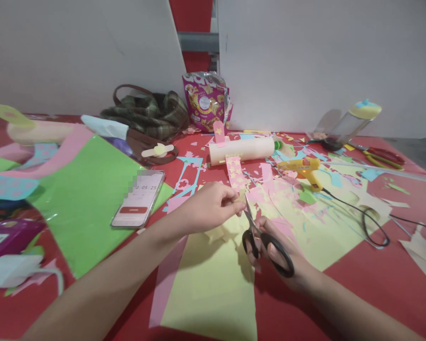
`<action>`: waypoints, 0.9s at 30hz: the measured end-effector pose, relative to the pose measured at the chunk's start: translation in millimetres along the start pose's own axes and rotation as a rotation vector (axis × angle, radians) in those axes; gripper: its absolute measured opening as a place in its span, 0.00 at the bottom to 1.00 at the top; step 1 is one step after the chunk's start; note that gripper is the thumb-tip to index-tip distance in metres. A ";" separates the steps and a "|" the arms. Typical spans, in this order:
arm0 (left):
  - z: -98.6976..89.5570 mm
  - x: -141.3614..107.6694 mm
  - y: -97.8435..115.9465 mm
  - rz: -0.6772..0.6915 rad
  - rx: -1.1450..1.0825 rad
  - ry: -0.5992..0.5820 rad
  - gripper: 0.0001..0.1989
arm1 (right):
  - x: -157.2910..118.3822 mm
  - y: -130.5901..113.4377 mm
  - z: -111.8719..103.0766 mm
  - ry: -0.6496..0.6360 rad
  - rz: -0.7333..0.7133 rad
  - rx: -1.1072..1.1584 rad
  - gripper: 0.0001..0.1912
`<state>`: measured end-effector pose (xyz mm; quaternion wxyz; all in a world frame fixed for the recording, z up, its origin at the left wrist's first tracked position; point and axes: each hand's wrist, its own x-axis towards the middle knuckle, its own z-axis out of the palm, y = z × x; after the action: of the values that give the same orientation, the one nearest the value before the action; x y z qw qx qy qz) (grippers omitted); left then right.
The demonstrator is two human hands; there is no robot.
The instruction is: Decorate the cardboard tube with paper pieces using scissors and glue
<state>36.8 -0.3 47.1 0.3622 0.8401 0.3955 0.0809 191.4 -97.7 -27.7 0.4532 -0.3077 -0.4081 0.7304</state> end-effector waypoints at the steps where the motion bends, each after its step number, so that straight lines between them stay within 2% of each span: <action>1: 0.1 0.3 0.0 -0.003 -0.006 -0.001 0.15 | 0.1 0.1 0.0 -0.001 -0.002 0.001 0.18; 14: 2.2 2.1 -1.3 -0.010 -0.103 -0.003 0.15 | 0.6 2.2 -1.4 0.009 -0.018 -0.024 0.17; 27: 12.3 2.4 -3.7 0.027 -0.209 0.022 0.14 | 1.3 -1.9 2.2 0.022 -0.047 -0.010 0.17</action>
<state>41.4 -3.7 35.3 0.4423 0.8022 0.3773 0.1357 189.8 -96.8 -25.1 0.4731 -0.3081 -0.4139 0.7141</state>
